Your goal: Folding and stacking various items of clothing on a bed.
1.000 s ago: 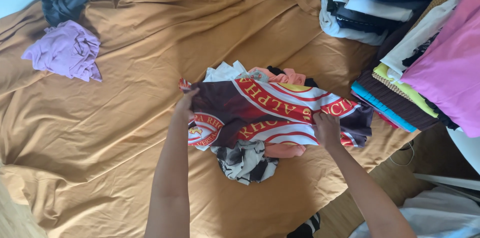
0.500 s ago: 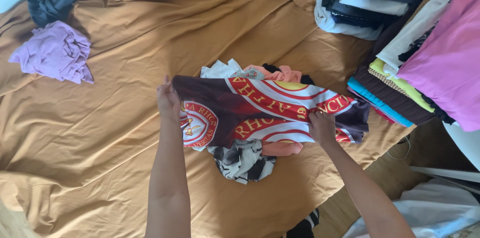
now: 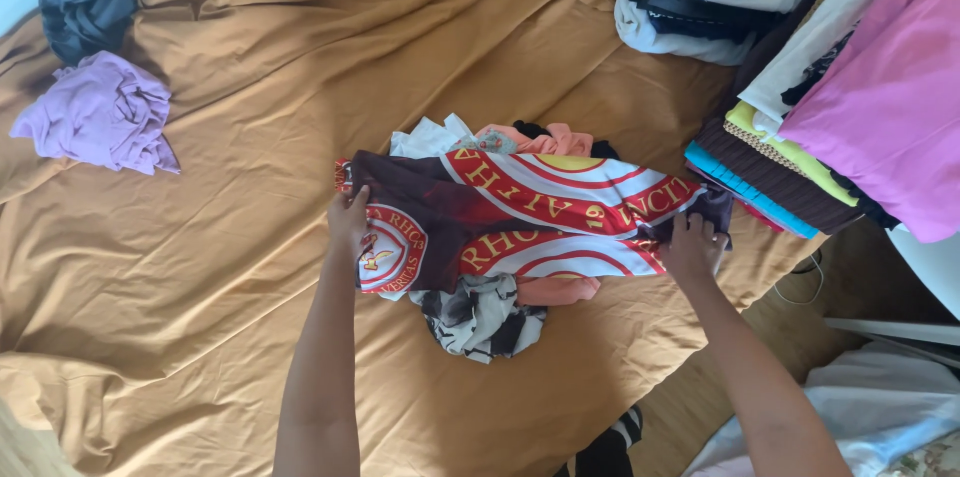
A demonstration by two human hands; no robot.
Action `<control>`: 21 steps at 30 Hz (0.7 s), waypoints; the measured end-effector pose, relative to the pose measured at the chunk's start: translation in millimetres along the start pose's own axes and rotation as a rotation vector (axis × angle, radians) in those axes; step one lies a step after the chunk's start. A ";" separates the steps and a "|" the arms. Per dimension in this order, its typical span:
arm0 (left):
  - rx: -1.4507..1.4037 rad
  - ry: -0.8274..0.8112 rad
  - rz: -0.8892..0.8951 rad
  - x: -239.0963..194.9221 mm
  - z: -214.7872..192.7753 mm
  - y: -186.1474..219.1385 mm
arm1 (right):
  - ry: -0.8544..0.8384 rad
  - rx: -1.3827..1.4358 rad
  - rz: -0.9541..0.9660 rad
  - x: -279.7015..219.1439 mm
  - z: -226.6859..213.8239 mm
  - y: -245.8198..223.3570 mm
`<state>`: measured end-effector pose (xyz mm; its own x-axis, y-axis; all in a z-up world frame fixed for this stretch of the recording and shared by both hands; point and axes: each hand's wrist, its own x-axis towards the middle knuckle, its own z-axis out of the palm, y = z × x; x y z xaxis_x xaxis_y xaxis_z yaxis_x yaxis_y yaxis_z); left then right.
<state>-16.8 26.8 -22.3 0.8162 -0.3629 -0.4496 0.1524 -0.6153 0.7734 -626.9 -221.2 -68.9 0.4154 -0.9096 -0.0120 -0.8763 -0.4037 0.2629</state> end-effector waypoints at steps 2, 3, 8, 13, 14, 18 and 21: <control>-0.054 0.036 0.070 -4.3 -12.9 8.1 | 0.083 -0.045 0.023 6.8 11.1 15.0; -0.106 0.071 0.142 -5.2 -19.8 13.1 | 0.166 -0.088 0.050 10.8 17.3 21.1; -0.054 0.188 0.134 -15.5 -30.1 4.0 | 0.242 -0.056 0.133 21.2 13.6 38.8; -0.015 -0.066 -0.173 -27.3 -37.0 1.1 | -0.261 0.659 0.673 24.4 26.5 43.5; -0.194 -0.126 -0.253 -19.9 -40.9 -9.9 | -0.214 0.711 0.779 24.2 71.9 54.5; -0.590 -0.199 -0.371 -5.7 -48.4 -20.4 | -0.190 1.192 1.310 45.8 18.7 26.4; -0.552 -0.255 -0.386 -1.0 -48.2 -33.2 | -0.278 1.472 1.400 40.7 63.3 76.5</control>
<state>4.1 81.3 -25.9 0.5019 -0.3846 -0.7747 0.7185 -0.3134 0.6210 -692.5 -295.4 -110.3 -0.4893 -0.5347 -0.6890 -0.0525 0.8066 -0.5888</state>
